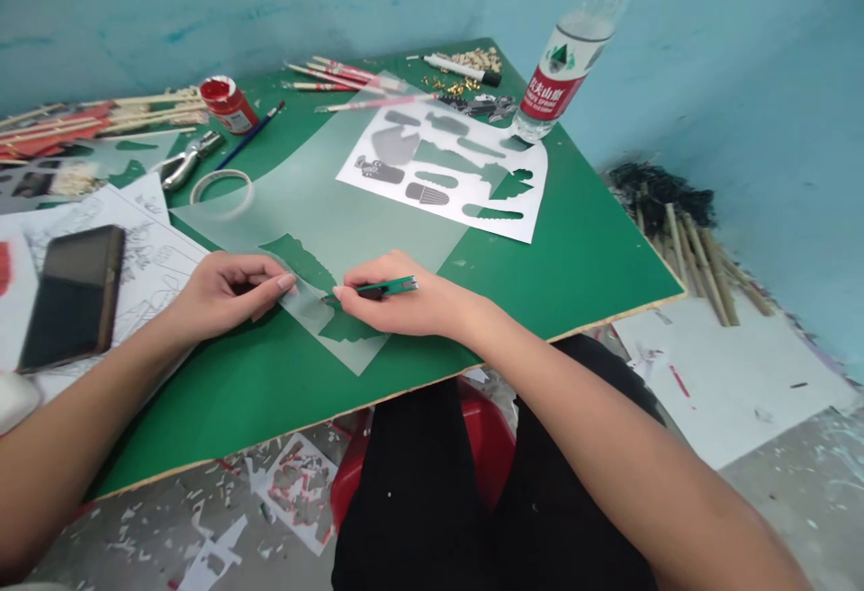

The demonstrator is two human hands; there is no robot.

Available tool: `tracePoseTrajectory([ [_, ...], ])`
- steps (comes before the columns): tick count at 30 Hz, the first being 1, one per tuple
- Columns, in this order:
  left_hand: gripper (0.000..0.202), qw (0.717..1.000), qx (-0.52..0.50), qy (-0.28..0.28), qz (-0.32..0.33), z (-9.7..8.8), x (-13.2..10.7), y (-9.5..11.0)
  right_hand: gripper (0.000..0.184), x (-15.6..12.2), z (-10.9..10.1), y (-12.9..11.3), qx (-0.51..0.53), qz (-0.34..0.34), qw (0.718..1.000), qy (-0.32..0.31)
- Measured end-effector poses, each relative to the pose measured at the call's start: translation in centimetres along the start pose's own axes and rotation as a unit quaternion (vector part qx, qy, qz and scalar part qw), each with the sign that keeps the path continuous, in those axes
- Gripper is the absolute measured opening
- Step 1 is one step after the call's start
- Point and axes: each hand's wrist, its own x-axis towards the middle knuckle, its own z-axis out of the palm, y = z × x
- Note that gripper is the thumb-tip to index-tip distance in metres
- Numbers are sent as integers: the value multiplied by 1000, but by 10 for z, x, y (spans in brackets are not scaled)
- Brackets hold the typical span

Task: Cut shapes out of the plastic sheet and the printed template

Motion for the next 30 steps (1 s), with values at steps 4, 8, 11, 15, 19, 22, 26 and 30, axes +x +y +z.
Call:
tracePoseTrajectory([
  [4,35,1000,1,2,-3,0,-1,-1,42,0,0,1,1,5,1000,-3],
  [8,35,1000,4,5,-1,0,-1,-1,42,0,1,0,-1,10,1000,-2],
  [11,32,1000,9,13,5,1,-2,0,42,-1,3,-1,7,14,1000,9],
  [15,28,999,24,18,14,5,-3,0,42,-1,4,0,15,20,999,20],
  [19,28,999,37,20,20,7,-4,-1,42,-2,3,1,15,17,1000,20],
  [22,28,999,35,17,25,6,-4,-3,41,-2,1,-1,12,8,1000,10],
  [26,26,999,23,14,32,4,-3,-5,39,-2,-1,-4,7,-6,1000,5],
  [30,25,999,17,15,33,3,-3,-5,39,-2,-3,-4,-5,-19,1000,1],
])
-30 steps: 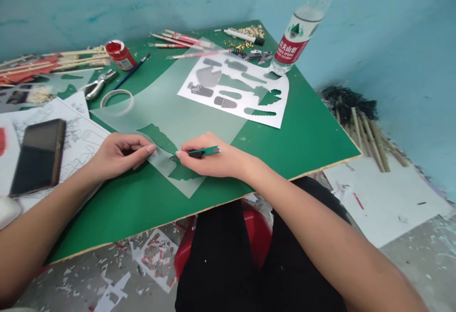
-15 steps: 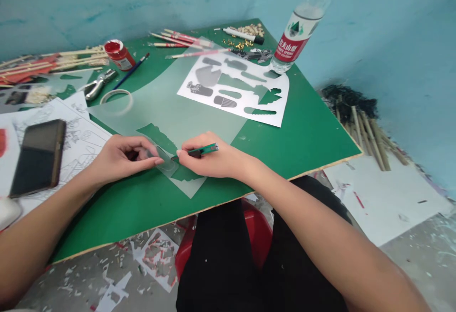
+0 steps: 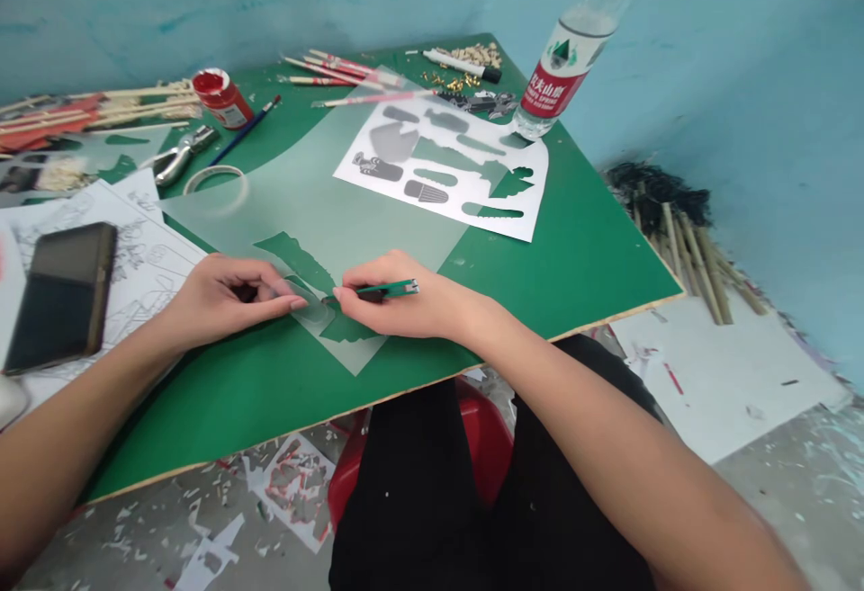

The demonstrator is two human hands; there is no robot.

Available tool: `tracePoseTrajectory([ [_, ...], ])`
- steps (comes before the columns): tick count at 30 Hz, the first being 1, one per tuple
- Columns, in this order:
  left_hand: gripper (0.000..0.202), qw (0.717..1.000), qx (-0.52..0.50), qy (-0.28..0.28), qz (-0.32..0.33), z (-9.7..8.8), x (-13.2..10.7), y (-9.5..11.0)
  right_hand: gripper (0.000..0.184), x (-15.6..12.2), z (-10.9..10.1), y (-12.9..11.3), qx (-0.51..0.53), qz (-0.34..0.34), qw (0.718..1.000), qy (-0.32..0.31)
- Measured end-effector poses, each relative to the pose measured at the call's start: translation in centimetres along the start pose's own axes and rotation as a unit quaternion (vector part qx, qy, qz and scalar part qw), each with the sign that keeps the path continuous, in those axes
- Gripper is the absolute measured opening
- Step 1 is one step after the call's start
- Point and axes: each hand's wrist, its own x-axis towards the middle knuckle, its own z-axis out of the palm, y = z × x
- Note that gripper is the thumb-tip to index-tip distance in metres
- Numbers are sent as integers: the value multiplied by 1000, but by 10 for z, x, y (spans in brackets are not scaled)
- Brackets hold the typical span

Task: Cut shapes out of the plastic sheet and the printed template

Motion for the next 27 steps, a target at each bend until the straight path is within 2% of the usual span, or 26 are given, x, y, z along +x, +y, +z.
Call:
tracePoseTrajectory([
  [8,26,1000,5,-8,-8,-1,0,-1,39,-3,-2,6,-24,-29,999,-20],
  [14,28,1000,6,1,-11,0,1,-1,36,-4,-3,10,-46,-68,997,-13],
  [27,32,999,3,-1,-32,-1,1,2,34,-3,-3,14,-53,-65,996,-11],
])
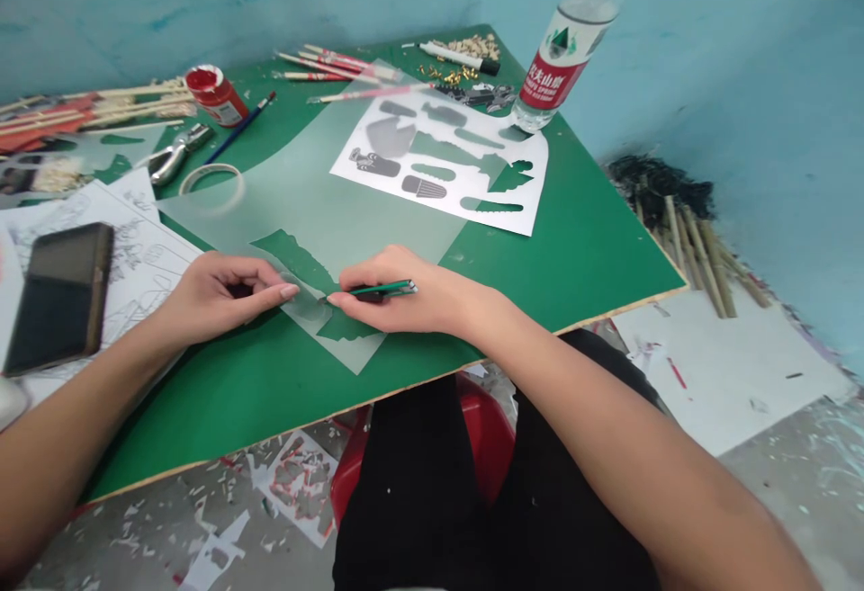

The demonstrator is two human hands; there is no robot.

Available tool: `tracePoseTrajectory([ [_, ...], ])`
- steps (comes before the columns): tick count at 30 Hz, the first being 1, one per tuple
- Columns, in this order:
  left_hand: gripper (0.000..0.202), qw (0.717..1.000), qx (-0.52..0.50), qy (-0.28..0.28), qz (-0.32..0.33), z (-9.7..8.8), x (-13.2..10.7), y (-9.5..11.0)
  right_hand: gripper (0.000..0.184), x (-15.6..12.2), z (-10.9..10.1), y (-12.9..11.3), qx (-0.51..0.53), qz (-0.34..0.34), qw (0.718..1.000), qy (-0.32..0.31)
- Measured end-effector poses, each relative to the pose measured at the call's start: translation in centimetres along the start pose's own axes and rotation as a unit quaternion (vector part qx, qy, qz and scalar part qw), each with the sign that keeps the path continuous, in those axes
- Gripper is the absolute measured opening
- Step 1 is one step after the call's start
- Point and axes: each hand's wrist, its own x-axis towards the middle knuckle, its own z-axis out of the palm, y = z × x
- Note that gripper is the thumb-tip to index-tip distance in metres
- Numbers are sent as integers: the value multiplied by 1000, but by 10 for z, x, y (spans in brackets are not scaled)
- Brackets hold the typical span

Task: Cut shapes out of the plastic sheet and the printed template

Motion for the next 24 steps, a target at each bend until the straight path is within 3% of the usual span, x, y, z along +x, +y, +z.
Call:
tracePoseTrajectory([
  [24,31,1000,3,4,2,0,0,-2,33,-1,-1,-1,1,3,1000,2],
])
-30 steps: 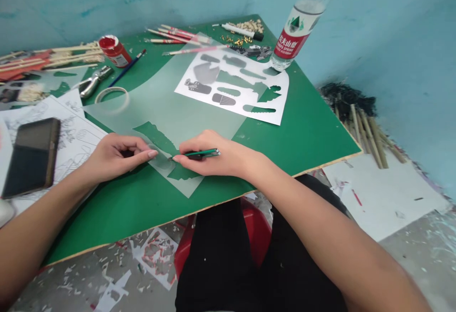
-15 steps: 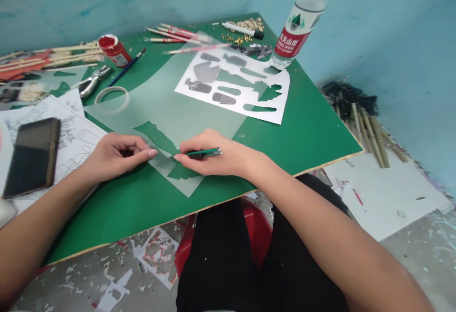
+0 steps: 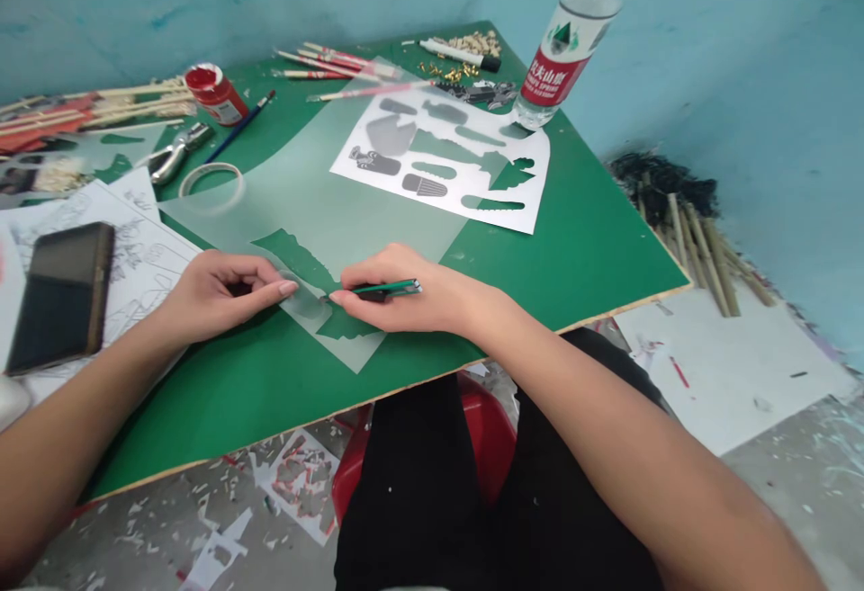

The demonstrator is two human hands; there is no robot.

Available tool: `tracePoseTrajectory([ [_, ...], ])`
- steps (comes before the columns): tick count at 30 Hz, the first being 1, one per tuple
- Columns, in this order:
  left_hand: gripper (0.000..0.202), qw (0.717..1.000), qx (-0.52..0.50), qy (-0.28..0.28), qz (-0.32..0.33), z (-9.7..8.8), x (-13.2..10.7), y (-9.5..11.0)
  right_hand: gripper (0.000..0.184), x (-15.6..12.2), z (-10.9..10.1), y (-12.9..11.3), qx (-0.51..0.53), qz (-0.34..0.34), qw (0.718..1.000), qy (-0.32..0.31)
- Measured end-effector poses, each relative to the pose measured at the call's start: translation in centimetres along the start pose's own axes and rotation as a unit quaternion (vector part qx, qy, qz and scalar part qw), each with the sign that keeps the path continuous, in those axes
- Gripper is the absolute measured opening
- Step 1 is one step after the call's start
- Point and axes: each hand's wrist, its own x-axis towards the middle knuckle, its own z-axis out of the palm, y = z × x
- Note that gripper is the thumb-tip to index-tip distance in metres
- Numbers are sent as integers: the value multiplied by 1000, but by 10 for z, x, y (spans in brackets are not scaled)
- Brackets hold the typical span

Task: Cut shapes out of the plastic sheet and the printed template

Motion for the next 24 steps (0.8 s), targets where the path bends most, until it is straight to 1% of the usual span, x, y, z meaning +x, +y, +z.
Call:
tracePoseTrajectory([
  [24,30,1000,4,6,5,0,0,1,32,-1,1,0,1,2,1000,5],
])
